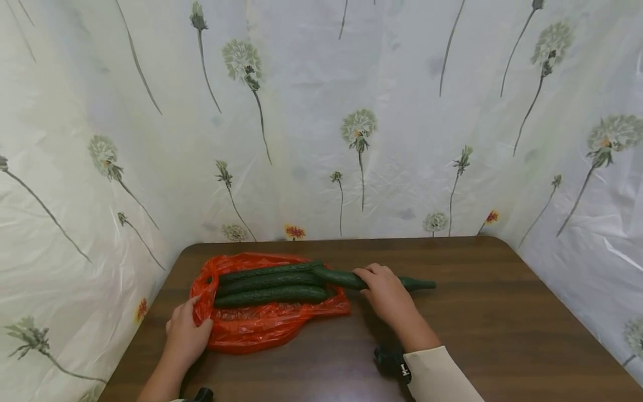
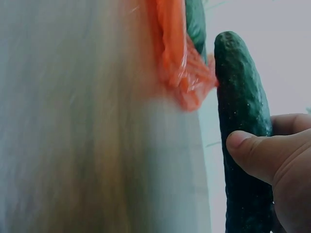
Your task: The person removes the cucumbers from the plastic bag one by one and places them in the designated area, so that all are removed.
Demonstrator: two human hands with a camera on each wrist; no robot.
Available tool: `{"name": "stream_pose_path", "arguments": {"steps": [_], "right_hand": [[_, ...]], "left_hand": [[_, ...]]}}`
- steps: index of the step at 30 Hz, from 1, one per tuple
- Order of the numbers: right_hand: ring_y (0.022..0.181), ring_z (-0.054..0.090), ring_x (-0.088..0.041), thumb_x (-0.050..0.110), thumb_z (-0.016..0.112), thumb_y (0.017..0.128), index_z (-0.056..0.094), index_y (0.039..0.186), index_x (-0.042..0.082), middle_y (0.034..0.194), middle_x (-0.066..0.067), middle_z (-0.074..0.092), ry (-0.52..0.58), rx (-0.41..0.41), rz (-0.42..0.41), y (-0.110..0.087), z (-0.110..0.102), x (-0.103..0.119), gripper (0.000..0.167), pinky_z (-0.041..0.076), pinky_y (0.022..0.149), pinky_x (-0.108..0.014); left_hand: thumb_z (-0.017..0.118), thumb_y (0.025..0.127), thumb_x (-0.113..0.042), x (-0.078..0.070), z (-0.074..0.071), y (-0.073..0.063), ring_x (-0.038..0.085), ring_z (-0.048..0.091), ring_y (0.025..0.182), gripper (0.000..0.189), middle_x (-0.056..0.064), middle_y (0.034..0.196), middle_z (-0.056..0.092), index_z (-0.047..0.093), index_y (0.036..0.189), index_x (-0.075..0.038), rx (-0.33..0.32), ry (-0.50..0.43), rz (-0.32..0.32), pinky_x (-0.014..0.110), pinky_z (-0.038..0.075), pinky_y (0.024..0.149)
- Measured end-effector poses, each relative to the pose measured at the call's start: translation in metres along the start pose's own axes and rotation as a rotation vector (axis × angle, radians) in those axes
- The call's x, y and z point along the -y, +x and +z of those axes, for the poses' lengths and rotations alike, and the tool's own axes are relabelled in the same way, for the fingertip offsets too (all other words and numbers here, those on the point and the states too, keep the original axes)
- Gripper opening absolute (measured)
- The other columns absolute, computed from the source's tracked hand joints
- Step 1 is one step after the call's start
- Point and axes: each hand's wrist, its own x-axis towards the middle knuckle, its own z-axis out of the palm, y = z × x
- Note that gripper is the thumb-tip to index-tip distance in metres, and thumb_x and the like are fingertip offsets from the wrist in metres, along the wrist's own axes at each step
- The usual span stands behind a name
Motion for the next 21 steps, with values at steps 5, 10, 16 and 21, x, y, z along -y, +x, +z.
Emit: {"name": "stream_pose_path", "arguments": {"steps": [5, 10, 16, 21], "right_hand": [[0.117, 0.062, -0.033, 0.011, 0.084, 0.088, 0.067, 0.139, 0.013, 0.125, -0.009, 0.067, 0.001, 0.012, 0.021, -0.011, -0.002, -0.008, 0.054, 0.055, 0.097, -0.049], [0.117, 0.062, -0.035, 0.011, 0.083, 0.089, 0.066, 0.139, 0.013, 0.125, -0.01, 0.066, -0.01, 0.032, 0.037, -0.016, -0.002, -0.02, 0.053, 0.056, 0.096, -0.05], [0.121, 0.061, -0.037, 0.013, 0.081, 0.091, 0.065, 0.141, 0.013, 0.129, -0.012, 0.065, -0.021, 0.065, 0.07, -0.017, -0.004, -0.033, 0.053, 0.055, 0.097, -0.053], [0.121, 0.061, -0.038, 0.012, 0.081, 0.091, 0.064, 0.142, 0.012, 0.13, -0.013, 0.065, -0.025, 0.071, 0.082, -0.021, -0.006, -0.04, 0.053, 0.055, 0.097, -0.054]], "left_hand": [[0.058, 0.095, -0.017, 0.001, 0.0, -0.002, 0.057, 0.023, 0.142, 0.07, 0.036, 0.157, 0.03, 0.035, 0.158, 0.002, 0.006, -0.001, -0.003, 0.066, 0.022, 0.112], [0.058, 0.094, -0.018, 0.001, -0.002, -0.003, 0.057, 0.022, 0.143, 0.071, 0.036, 0.157, 0.028, 0.034, 0.158, 0.002, 0.019, 0.008, -0.017, 0.067, 0.022, 0.112], [0.059, 0.095, -0.017, -0.001, -0.001, -0.002, 0.054, 0.023, 0.145, 0.07, 0.035, 0.157, 0.03, 0.035, 0.157, 0.004, 0.006, 0.007, 0.003, 0.066, 0.017, 0.115], [0.059, 0.095, -0.016, -0.002, 0.0, -0.002, 0.052, 0.023, 0.146, 0.07, 0.035, 0.157, 0.031, 0.034, 0.157, 0.004, 0.005, 0.011, 0.011, 0.065, 0.015, 0.117]]}}
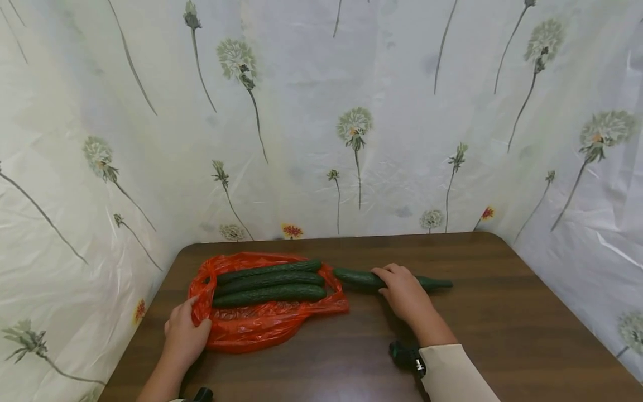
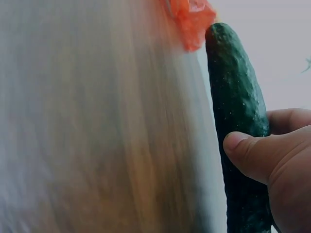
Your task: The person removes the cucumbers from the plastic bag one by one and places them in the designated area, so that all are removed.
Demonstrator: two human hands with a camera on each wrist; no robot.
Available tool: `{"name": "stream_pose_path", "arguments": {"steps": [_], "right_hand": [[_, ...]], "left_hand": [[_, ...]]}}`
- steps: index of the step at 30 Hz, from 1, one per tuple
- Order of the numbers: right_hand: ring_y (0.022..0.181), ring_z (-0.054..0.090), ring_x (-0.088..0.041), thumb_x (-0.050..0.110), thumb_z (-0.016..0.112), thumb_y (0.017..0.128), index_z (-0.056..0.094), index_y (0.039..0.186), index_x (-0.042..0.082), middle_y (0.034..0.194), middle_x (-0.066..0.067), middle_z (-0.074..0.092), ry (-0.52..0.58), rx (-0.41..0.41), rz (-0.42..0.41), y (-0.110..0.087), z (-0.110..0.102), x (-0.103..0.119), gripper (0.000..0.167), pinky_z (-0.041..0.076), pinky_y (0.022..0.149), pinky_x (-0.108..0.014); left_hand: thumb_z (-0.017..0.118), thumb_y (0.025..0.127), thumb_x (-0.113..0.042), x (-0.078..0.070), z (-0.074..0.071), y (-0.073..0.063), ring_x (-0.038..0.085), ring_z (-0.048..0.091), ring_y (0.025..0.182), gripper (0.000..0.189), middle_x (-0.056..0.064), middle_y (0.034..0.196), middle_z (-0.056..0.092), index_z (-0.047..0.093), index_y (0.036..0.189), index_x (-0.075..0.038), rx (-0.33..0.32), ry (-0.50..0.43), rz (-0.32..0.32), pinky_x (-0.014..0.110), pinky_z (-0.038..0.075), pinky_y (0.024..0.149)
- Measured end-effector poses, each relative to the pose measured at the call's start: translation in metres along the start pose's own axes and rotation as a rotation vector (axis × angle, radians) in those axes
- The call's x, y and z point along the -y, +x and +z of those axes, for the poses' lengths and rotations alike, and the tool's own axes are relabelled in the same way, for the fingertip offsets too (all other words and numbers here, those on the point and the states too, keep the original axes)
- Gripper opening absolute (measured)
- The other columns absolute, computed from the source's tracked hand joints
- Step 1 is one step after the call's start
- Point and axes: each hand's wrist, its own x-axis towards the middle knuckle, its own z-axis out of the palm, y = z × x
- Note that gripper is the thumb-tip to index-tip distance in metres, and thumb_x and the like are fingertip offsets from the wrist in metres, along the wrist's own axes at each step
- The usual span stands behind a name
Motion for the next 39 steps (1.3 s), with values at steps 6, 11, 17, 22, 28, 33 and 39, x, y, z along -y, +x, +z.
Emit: {"name": "stream_pose_path", "arguments": {"steps": [6, 11, 17, 22, 28, 33, 39], "right_hand": [[0.12, 0.061, -0.039, 0.01, 0.081, 0.091, 0.064, 0.141, 0.011, 0.128, -0.014, 0.065, -0.001, -0.017, 0.012, -0.003, -0.002, -0.006, 0.053, 0.055, 0.096, -0.054], [0.121, 0.061, -0.039, 0.01, 0.08, 0.092, 0.063, 0.143, 0.011, 0.13, -0.014, 0.064, 0.0, -0.009, 0.027, -0.004, 0.001, -0.01, 0.054, 0.055, 0.097, -0.055], [0.123, 0.06, -0.041, 0.011, 0.079, 0.092, 0.062, 0.144, 0.011, 0.132, -0.015, 0.063, -0.002, 0.029, 0.039, -0.006, 0.004, -0.013, 0.054, 0.053, 0.098, -0.056], [0.122, 0.062, -0.04, 0.01, 0.08, 0.091, 0.063, 0.142, 0.011, 0.131, -0.015, 0.065, -0.011, 0.014, 0.036, -0.007, 0.003, -0.013, 0.054, 0.054, 0.099, -0.055], [0.121, 0.063, -0.04, 0.01, 0.079, 0.092, 0.062, 0.144, 0.009, 0.131, -0.016, 0.065, -0.011, 0.016, 0.036, -0.006, 0.003, -0.013, 0.055, 0.054, 0.099, -0.055], [0.128, 0.058, -0.044, 0.015, 0.079, 0.093, 0.058, 0.147, 0.007, 0.138, -0.019, 0.062, 0.002, 0.05, 0.06, -0.002, 0.004, -0.012, 0.059, 0.048, 0.107, -0.06], [0.133, 0.054, -0.046, 0.021, 0.082, 0.09, 0.056, 0.149, 0.007, 0.141, -0.022, 0.059, 0.004, 0.069, 0.079, 0.0, 0.004, -0.009, 0.066, 0.033, 0.118, -0.066]], "left_hand": [[0.059, 0.095, -0.016, -0.001, 0.0, 0.001, 0.053, 0.025, 0.145, 0.07, 0.036, 0.156, 0.031, 0.035, 0.157, 0.005, 0.0, 0.007, 0.009, 0.064, 0.016, 0.116], [0.06, 0.095, -0.016, -0.001, -0.002, 0.002, 0.054, 0.026, 0.143, 0.069, 0.037, 0.154, 0.033, 0.036, 0.156, 0.006, -0.007, 0.015, 0.031, 0.065, 0.018, 0.114], [0.06, 0.095, -0.016, 0.001, -0.002, 0.0, 0.055, 0.025, 0.143, 0.071, 0.036, 0.156, 0.032, 0.034, 0.157, 0.005, 0.024, 0.029, 0.026, 0.066, 0.017, 0.115], [0.06, 0.095, -0.018, -0.001, 0.001, 0.0, 0.057, 0.022, 0.143, 0.071, 0.036, 0.156, 0.03, 0.034, 0.158, 0.004, 0.037, 0.023, 0.008, 0.067, 0.018, 0.114], [0.06, 0.096, -0.018, 0.0, 0.002, 0.0, 0.057, 0.022, 0.142, 0.071, 0.036, 0.157, 0.029, 0.034, 0.158, 0.003, 0.038, 0.016, 0.0, 0.067, 0.02, 0.113], [0.059, 0.096, -0.017, 0.001, 0.0, 0.001, 0.058, 0.023, 0.141, 0.07, 0.036, 0.158, 0.028, 0.034, 0.158, 0.003, 0.028, -0.003, -0.003, 0.067, 0.023, 0.112], [0.058, 0.096, -0.017, 0.001, -0.002, 0.0, 0.055, 0.025, 0.143, 0.068, 0.036, 0.156, 0.032, 0.035, 0.156, 0.005, 0.019, -0.002, 0.009, 0.065, 0.019, 0.114]]}}
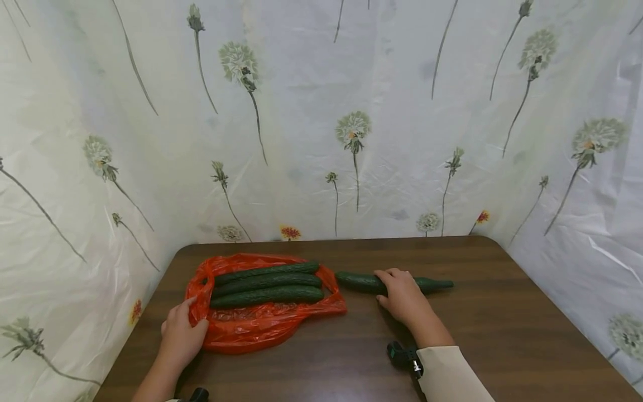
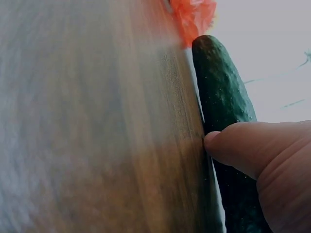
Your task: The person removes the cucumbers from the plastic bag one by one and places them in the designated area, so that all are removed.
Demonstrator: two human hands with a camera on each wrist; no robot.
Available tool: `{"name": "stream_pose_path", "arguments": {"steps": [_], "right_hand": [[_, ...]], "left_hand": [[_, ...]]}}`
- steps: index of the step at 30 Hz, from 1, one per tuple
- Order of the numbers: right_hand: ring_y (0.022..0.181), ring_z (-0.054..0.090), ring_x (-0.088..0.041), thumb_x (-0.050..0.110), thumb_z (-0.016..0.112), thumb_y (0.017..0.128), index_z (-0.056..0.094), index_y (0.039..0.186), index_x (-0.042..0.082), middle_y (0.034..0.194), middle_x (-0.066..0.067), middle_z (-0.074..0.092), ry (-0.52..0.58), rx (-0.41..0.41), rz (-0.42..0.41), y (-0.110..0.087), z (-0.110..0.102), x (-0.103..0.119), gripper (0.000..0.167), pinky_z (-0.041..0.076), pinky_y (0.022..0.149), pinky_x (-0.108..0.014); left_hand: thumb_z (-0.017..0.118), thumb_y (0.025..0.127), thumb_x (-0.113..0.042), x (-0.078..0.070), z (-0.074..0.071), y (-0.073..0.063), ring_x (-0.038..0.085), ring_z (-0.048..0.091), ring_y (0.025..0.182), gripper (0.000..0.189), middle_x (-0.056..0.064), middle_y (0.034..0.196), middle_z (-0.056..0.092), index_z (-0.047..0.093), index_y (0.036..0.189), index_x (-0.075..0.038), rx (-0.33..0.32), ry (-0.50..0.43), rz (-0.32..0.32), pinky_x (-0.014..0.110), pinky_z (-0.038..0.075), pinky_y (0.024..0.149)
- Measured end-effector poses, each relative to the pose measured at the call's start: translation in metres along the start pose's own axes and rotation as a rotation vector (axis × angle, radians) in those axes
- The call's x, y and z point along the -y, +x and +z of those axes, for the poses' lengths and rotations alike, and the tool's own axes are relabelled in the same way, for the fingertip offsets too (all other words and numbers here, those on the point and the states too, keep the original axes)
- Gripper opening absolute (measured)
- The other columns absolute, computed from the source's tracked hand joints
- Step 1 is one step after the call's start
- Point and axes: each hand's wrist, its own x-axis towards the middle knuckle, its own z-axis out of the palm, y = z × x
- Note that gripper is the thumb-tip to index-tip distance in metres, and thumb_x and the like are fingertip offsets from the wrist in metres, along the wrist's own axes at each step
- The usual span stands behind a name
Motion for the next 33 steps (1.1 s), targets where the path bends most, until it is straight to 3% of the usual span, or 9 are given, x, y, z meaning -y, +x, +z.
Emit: {"name": "stream_pose_path", "arguments": {"steps": [5, 12, 19, 24, 33], "right_hand": [[0.135, 0.053, -0.047, 0.024, 0.083, 0.09, 0.054, 0.151, 0.009, 0.143, -0.023, 0.057, 0.007, -0.004, 0.007, 0.0, 0.001, 0.0, 0.069, 0.03, 0.119, -0.067], [0.142, 0.042, -0.05, 0.03, 0.082, 0.091, 0.05, 0.155, 0.009, 0.151, -0.025, 0.051, 0.021, -0.027, 0.006, 0.001, 0.0, 0.007, 0.074, 0.039, 0.113, -0.066], [0.147, 0.035, -0.049, 0.035, 0.082, 0.091, 0.042, 0.159, 0.009, 0.155, -0.024, 0.046, 0.051, -0.025, 0.041, 0.002, 0.0, 0.017, 0.083, 0.036, 0.115, -0.067], [0.147, 0.037, -0.047, 0.037, 0.082, 0.091, 0.043, 0.158, 0.009, 0.154, -0.023, 0.047, 0.053, -0.026, 0.034, 0.004, 0.003, 0.023, 0.082, 0.037, 0.115, -0.065], [0.142, 0.045, -0.045, 0.039, 0.071, 0.099, 0.044, 0.157, 0.007, 0.151, -0.022, 0.05, 0.096, -0.046, -0.003, 0.009, 0.004, 0.043, 0.071, 0.042, 0.112, -0.063]], "left_hand": [[0.058, 0.096, -0.017, 0.0, 0.0, -0.001, 0.055, 0.024, 0.144, 0.068, 0.036, 0.156, 0.031, 0.035, 0.157, 0.005, 0.006, -0.004, -0.004, 0.066, 0.018, 0.115], [0.058, 0.097, -0.018, 0.0, 0.0, 0.0, 0.056, 0.024, 0.143, 0.068, 0.035, 0.156, 0.031, 0.035, 0.157, 0.004, 0.003, -0.003, -0.004, 0.067, 0.02, 0.115], [0.057, 0.097, -0.018, 0.001, 0.001, 0.0, 0.057, 0.024, 0.142, 0.068, 0.035, 0.157, 0.03, 0.035, 0.157, 0.003, 0.001, -0.004, -0.013, 0.067, 0.022, 0.113], [0.058, 0.096, -0.018, 0.002, 0.002, -0.002, 0.057, 0.025, 0.14, 0.068, 0.035, 0.157, 0.03, 0.035, 0.157, 0.003, 0.003, -0.006, -0.02, 0.067, 0.024, 0.111], [0.056, 0.096, -0.016, 0.001, 0.0, 0.0, 0.055, 0.025, 0.142, 0.066, 0.036, 0.155, 0.033, 0.036, 0.155, 0.006, -0.02, -0.004, 0.024, 0.066, 0.019, 0.114]]}}
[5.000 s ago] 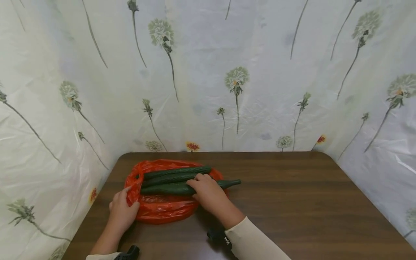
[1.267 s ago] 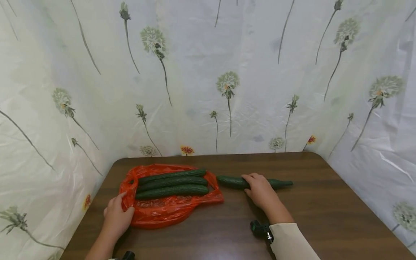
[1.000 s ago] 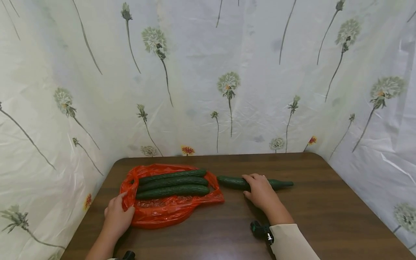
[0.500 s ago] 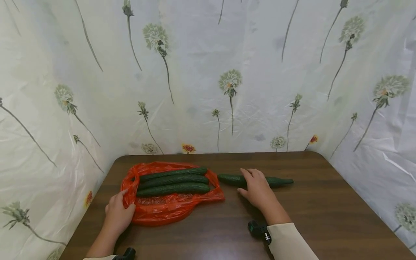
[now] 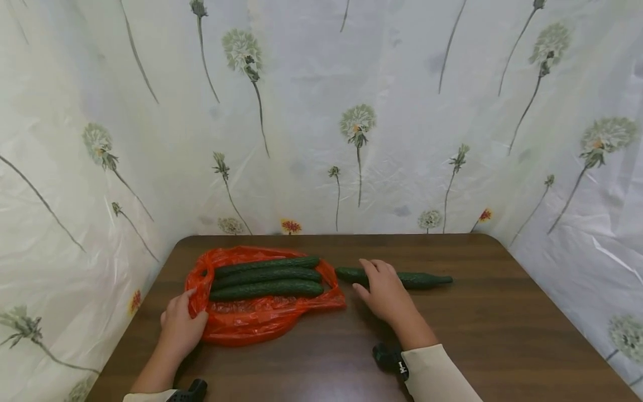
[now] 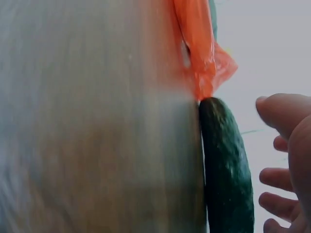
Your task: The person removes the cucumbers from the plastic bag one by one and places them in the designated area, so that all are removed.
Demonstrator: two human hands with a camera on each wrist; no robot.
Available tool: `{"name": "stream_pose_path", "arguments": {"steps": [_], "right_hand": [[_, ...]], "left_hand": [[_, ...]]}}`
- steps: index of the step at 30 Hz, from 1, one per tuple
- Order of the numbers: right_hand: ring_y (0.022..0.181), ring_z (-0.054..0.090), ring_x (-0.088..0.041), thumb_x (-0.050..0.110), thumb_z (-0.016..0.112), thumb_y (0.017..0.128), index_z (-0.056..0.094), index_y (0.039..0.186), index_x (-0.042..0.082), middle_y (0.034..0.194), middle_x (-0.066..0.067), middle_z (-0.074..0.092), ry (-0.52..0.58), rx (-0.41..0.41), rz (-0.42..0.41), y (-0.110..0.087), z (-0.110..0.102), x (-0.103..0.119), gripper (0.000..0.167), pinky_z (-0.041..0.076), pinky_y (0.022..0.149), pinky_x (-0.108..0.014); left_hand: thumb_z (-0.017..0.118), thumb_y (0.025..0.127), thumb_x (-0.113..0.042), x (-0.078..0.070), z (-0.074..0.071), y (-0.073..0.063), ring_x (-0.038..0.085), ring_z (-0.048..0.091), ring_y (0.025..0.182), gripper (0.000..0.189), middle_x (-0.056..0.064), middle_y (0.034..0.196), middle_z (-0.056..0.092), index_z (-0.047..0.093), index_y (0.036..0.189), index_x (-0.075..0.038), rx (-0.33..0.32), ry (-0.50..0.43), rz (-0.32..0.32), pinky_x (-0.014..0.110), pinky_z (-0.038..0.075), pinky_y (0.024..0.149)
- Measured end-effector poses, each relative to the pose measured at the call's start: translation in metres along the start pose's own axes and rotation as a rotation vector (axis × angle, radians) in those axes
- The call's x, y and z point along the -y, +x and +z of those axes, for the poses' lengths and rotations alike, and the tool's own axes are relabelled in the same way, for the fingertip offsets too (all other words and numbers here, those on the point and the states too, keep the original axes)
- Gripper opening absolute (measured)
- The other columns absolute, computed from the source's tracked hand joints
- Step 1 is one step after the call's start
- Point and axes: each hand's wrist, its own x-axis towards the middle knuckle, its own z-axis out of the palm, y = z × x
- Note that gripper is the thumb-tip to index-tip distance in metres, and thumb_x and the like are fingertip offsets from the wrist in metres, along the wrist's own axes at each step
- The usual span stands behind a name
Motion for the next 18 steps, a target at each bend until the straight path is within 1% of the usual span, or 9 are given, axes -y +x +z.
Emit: {"name": "stream_pose_path", "arguments": {"steps": [5, 12, 18], "right_hand": [[0.141, 0.047, -0.043, 0.039, 0.069, 0.1, 0.046, 0.156, 0.009, 0.151, -0.02, 0.051, 0.041, 0.01, -0.016, 0.003, -0.002, 0.012, 0.067, 0.044, 0.111, -0.062], [0.139, 0.05, -0.04, 0.039, 0.071, 0.099, 0.049, 0.155, 0.011, 0.148, -0.017, 0.054, 0.034, 0.011, -0.058, 0.007, -0.002, 0.03, 0.066, 0.045, 0.111, -0.059], [0.138, 0.052, -0.036, 0.04, 0.071, 0.099, 0.045, 0.158, 0.016, 0.148, -0.013, 0.054, 0.047, 0.02, -0.079, 0.01, 0.004, 0.048, 0.069, 0.048, 0.109, -0.055]], "left_hand": [[0.057, 0.096, -0.016, 0.0, 0.001, 0.001, 0.055, 0.026, 0.141, 0.067, 0.036, 0.154, 0.033, 0.036, 0.155, 0.006, -0.008, 0.006, 0.003, 0.066, 0.02, 0.113], [0.056, 0.096, -0.016, -0.001, 0.001, 0.001, 0.057, 0.024, 0.142, 0.067, 0.036, 0.156, 0.031, 0.035, 0.156, 0.005, 0.006, -0.006, -0.016, 0.066, 0.02, 0.114], [0.056, 0.096, -0.016, -0.002, 0.0, 0.001, 0.058, 0.022, 0.142, 0.068, 0.036, 0.156, 0.03, 0.034, 0.157, 0.005, 0.009, -0.005, -0.024, 0.068, 0.021, 0.113]]}}
